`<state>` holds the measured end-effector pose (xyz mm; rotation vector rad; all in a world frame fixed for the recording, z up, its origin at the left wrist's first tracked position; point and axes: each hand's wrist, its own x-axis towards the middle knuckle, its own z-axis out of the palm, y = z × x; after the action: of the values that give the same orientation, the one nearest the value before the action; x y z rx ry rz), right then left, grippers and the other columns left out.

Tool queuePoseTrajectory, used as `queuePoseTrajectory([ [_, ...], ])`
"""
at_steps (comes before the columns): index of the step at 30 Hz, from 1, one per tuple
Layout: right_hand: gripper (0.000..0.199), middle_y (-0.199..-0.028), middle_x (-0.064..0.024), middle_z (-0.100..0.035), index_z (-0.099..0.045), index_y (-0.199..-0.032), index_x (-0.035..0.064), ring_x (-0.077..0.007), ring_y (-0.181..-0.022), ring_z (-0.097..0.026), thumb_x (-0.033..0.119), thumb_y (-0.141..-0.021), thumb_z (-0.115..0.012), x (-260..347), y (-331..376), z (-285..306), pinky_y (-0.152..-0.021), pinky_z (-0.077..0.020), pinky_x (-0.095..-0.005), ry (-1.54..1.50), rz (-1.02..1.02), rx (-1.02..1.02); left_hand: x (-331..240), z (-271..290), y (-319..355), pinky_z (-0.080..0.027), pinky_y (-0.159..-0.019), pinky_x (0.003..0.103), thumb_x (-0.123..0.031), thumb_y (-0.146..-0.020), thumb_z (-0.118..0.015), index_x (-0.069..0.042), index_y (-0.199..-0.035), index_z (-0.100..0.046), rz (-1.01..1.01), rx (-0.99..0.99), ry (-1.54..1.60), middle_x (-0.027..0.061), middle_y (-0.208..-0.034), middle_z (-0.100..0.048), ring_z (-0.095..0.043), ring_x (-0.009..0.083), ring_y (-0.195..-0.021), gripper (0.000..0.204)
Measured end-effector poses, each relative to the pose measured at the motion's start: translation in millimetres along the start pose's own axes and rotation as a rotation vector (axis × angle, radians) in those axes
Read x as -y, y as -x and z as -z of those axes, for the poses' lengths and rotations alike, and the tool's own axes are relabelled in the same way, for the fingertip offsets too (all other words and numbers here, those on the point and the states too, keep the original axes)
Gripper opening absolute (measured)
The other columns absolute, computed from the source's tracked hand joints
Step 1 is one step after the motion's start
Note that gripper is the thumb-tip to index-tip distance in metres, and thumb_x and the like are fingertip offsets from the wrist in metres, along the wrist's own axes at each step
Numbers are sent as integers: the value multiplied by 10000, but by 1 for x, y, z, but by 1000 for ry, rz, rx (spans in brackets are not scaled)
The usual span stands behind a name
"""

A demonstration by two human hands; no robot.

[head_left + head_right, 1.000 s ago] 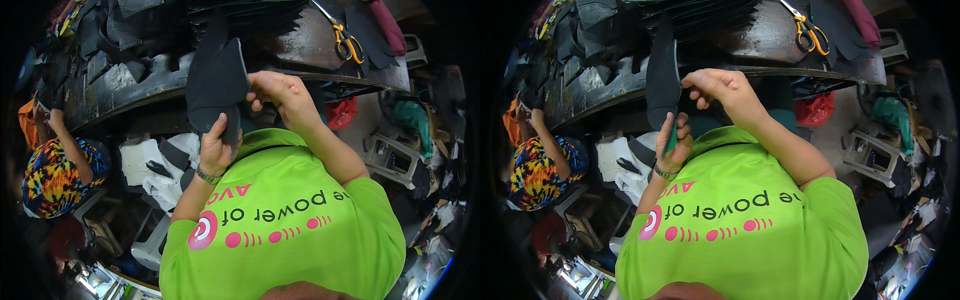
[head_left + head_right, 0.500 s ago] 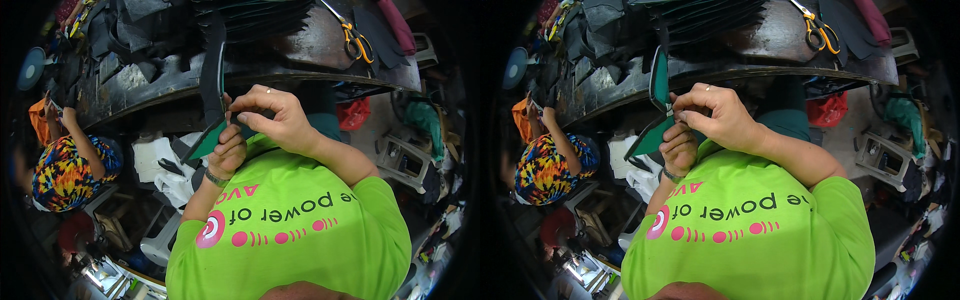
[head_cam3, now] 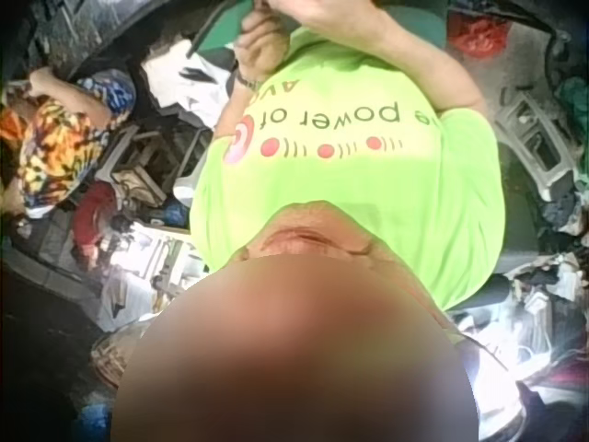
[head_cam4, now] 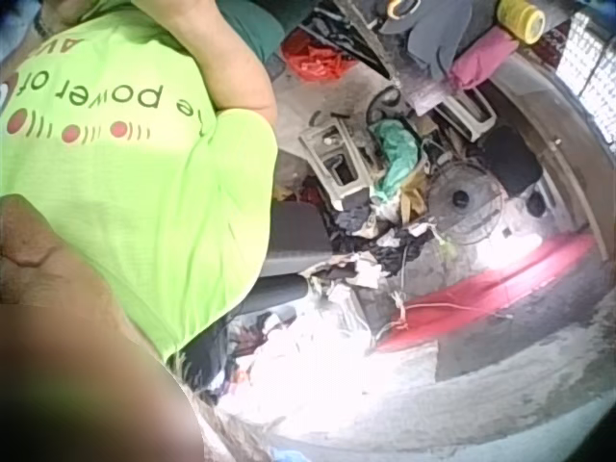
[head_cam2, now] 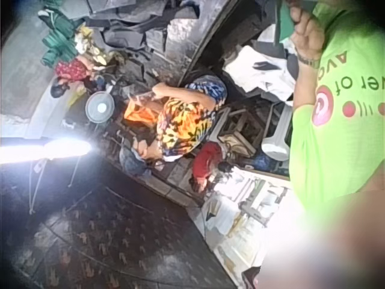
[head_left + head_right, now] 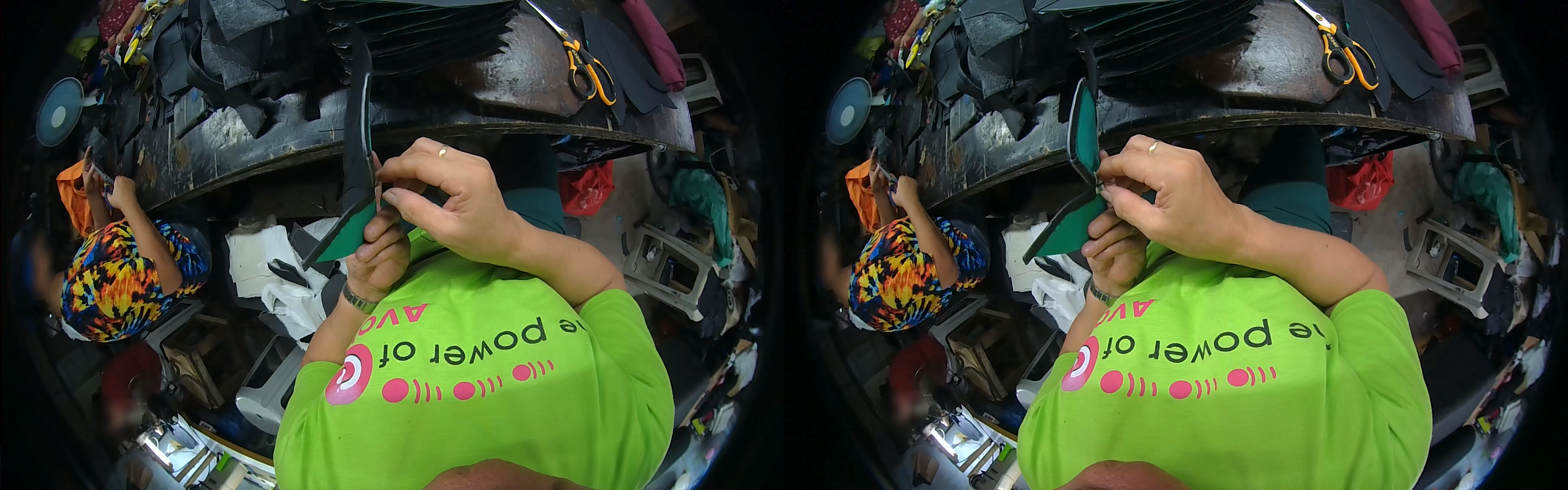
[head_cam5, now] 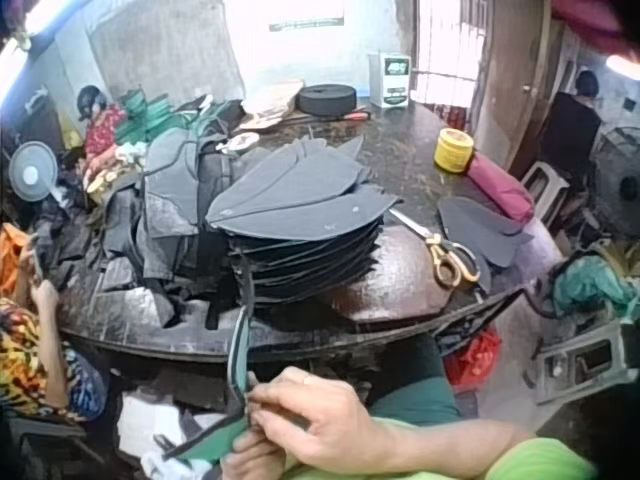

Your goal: The person repeatedly picks up black and teal footwear components, aligns and folds them together, and stacks the assembled units on the table. They also open a small jar and place it on the table while continuing to handle the footwear parts.

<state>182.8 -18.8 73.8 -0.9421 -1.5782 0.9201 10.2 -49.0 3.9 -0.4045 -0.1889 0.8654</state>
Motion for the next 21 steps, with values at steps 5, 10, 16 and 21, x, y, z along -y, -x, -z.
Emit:
queuePoseTrajectory([
  [5, 165, -831, -128, -659, -702, -975, -39, -222, -706, -686, 8, -817, -708, 2, 2, 2, -633, -548, -298, -1, -5, -38, -2, 0, 3, -414, -446, 181, -171, -1062, -490, -26, -1229, -551, -19, -92, -117, 59, -773, -541, -516, 82, -538, 230],
  [10, 144, -818, -128, -658, -700, -947, -43, -219, -697, -687, 0, -810, -706, 1, 3, 4, -624, -548, -298, 31, -2, -45, 3, -1, 5, -375, -439, 210, -312, -1080, -452, -62, -998, -566, -93, -224, -422, 17, -753, -551, -468, 84, -505, 287],
  [16, 132, -822, -117, -645, -687, -924, -48, -184, -728, -683, -10, -802, -652, -2, 6, 7, -657, -537, -277, -56, -85, -19, 12, -4, 7, -396, -468, 180, -284, -1063, -496, -58, -1046, -576, -210, -318, -754, 10, -755, -531, -494, 74, -543, 241],
  [21, 174, -868, -85, -629, -673, -951, -52, -129, -809, -655, -22, -793, -605, -10, 7, 2, -748, -526, -245, -261, -211, -64, 19, 0, 2, -411, -508, 201, -333, -1059, -498, -63, -992, -601, -395, -490, -893, 3, -732, -535, -511, 79, -560, 297],
])
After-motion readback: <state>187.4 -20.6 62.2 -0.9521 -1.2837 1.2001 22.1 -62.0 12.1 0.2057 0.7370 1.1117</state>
